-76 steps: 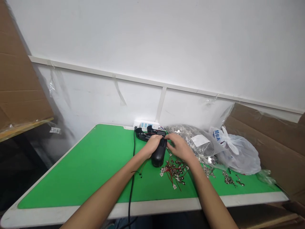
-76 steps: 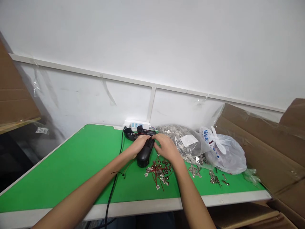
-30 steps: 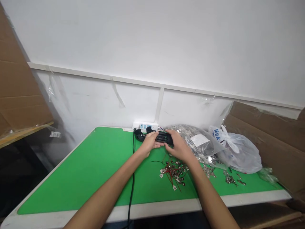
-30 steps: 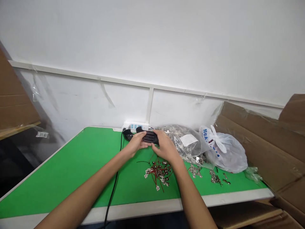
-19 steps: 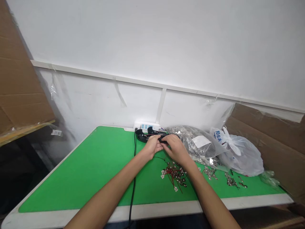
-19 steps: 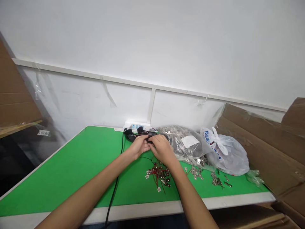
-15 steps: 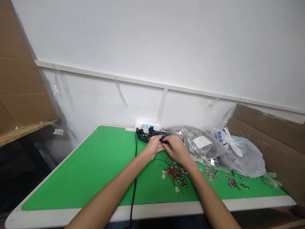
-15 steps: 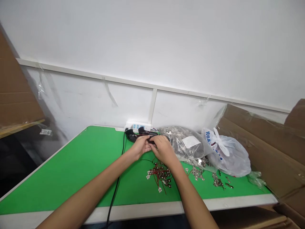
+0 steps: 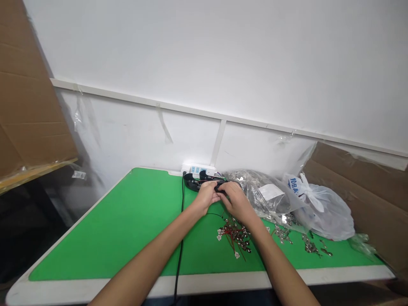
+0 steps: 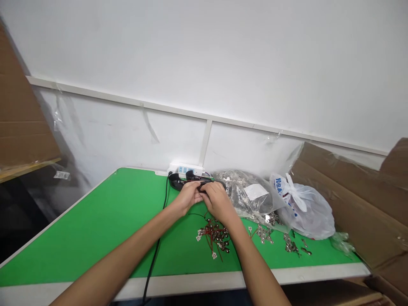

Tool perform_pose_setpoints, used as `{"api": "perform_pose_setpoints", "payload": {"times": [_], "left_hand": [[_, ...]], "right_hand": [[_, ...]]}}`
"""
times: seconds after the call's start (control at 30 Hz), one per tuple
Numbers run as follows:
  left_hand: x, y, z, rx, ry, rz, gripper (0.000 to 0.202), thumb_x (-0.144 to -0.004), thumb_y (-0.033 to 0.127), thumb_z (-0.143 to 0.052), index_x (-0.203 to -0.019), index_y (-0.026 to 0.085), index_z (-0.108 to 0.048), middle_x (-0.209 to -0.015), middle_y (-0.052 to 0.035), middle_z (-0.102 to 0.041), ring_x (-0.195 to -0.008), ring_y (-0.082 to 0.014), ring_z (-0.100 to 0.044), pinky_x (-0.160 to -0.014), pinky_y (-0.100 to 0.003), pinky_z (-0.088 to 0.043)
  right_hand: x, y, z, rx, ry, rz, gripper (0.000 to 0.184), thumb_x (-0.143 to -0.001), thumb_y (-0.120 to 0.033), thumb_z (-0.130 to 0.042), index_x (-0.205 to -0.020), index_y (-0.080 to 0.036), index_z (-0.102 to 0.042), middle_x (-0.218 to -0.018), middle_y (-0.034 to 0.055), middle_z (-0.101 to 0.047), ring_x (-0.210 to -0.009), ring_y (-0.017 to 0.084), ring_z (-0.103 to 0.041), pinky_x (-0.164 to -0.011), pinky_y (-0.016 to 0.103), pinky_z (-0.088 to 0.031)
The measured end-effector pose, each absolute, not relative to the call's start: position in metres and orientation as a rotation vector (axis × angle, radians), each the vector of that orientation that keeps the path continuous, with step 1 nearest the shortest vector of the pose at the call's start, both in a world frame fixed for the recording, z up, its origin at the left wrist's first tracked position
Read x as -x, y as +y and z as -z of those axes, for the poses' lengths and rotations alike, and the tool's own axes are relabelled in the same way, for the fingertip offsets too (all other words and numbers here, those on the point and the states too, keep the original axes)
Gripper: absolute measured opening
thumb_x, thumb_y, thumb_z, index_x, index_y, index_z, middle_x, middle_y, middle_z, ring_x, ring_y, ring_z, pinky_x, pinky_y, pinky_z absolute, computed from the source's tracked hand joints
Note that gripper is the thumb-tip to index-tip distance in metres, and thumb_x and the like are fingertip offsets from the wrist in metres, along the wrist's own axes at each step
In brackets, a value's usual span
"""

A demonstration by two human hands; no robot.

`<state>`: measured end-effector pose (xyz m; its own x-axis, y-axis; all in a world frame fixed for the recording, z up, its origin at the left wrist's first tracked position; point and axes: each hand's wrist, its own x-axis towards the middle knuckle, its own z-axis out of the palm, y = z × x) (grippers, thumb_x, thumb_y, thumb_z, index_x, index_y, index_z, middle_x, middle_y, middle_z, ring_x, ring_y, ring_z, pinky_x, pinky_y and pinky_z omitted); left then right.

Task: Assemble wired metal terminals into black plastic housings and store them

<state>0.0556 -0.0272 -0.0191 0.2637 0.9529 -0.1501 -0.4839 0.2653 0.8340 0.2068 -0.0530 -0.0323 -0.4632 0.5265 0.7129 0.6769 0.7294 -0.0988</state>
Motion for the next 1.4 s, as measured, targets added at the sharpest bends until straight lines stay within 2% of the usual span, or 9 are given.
{"api": "perform_pose_setpoints", "payload": {"times": [0.2,0.33,0.47,0.6,0.73,0.9,1.13,1.27,1.4], "left_hand": [[-0.055,-0.021,0.021,-0.812,0.656,-1.145,0.014,-0.088,0.024,-0.072,-0.099,0.015,-0.068,-0.082,-0.0060,-0.076,-0.061,-0.0133,-0.071,-0.061,-0.022,-0.056],[-0.053,-0.018,0.018,-0.949,0.607,-1.214,0.032,-0.095,0.029,-0.066,-0.124,0.015,-0.066,-0.111,-0.0125,-0.078,-0.086,-0.0176,-0.078,-0.080,-0.027,-0.060],[-0.048,-0.021,0.020,-1.628,0.601,-1.239,0.045,-0.104,0.035,-0.053,-0.145,0.019,-0.057,-0.136,-0.0158,-0.070,-0.109,-0.0246,-0.075,-0.094,-0.039,-0.061],[-0.047,-0.026,0.034,-2.779,0.495,-1.096,0.048,-0.103,0.024,-0.052,-0.151,0.020,-0.053,-0.153,-0.0184,-0.057,-0.120,-0.0284,-0.070,-0.100,-0.047,-0.058],[-0.050,-0.027,0.044,-3.320,0.478,-1.030,0.051,-0.100,0.012,-0.053,-0.151,0.012,-0.051,-0.152,-0.0250,-0.055,-0.106,-0.0280,-0.073,-0.086,-0.043,-0.060],[-0.049,-0.029,0.037,-3.336,0.351,-1.248,0.039,-0.103,0.022,-0.053,-0.142,0.015,-0.059,-0.144,-0.0197,-0.064,-0.099,-0.0258,-0.073,-0.080,-0.041,-0.057],[-0.048,-0.038,0.031,-3.165,0.430,-1.284,0.047,-0.105,0.040,-0.050,-0.141,0.012,-0.058,-0.139,-0.0184,-0.068,-0.118,-0.0284,-0.069,-0.091,-0.044,-0.053],[-0.046,-0.035,0.032,-3.054,0.530,-1.387,0.066,-0.100,0.051,-0.057,-0.151,0.010,-0.048,-0.143,-0.0190,-0.065,-0.128,-0.0304,-0.063,-0.098,-0.045,-0.052],[-0.040,-0.030,0.033,-3.088,0.575,-1.314,0.070,-0.098,0.047,-0.062,-0.158,0.016,-0.043,-0.146,-0.0157,-0.063,-0.136,-0.0312,-0.057,-0.107,-0.048,-0.048]], "right_hand": [[-0.207,-0.050,0.039,0.860,-2.035,0.337,0.032,-0.099,-0.023,-0.058,-0.131,-0.023,-0.056,-0.122,0.0140,-0.068,-0.117,0.030,-0.062,-0.107,0.056,-0.050],[-0.211,-0.047,0.039,0.951,-1.725,0.239,0.048,-0.096,-0.038,-0.064,-0.140,-0.023,-0.051,-0.135,0.0157,-0.062,-0.129,0.032,-0.056,-0.113,0.061,-0.044],[-0.218,-0.040,0.033,0.960,-1.251,-0.317,0.054,-0.094,-0.057,-0.063,-0.138,-0.027,-0.054,-0.141,0.0117,-0.061,-0.132,0.030,-0.057,-0.111,0.055,-0.048],[-0.225,-0.038,0.022,0.678,-0.930,-0.936,0.056,-0.090,-0.075,-0.057,-0.114,-0.026,-0.067,-0.105,0.0060,-0.075,-0.104,0.028,-0.072,-0.094,0.047,-0.060],[-0.227,-0.042,0.014,0.578,-0.766,-1.071,0.049,-0.088,-0.070,-0.063,-0.099,-0.022,-0.071,-0.085,0.0037,-0.075,-0.092,0.026,-0.075,-0.089,0.044,-0.063],[-0.228,-0.047,0.012,0.545,-0.687,-1.206,0.053,-0.090,-0.070,-0.058,-0.098,-0.020,-0.075,-0.094,0.0083,-0.079,-0.099,0.029,-0.075,-0.086,0.044,-0.064],[-0.224,-0.051,0.011,0.510,-0.700,-1.288,0.056,-0.090,-0.069,-0.055,-0.100,-0.018,-0.075,-0.099,0.0109,-0.079,-0.105,0.032,-0.074,-0.090,0.048,-0.062],[-0.220,-0.050,0.013,0.498,-0.746,-1.308,0.057,-0.089,-0.072,-0.056,-0.102,-0.019,-0.075,-0.099,0.0109,-0.079,-0.110,0.033,-0.072,-0.096,0.050,-0.060],[-0.216,-0.044,0.017,0.464,-0.785,-1.299,0.053,-0.089,-0.070,-0.058,-0.104,-0.021,-0.074,-0.103,0.0089,-0.079,-0.113,0.032,-0.071,-0.099,0.050,-0.059]]}}
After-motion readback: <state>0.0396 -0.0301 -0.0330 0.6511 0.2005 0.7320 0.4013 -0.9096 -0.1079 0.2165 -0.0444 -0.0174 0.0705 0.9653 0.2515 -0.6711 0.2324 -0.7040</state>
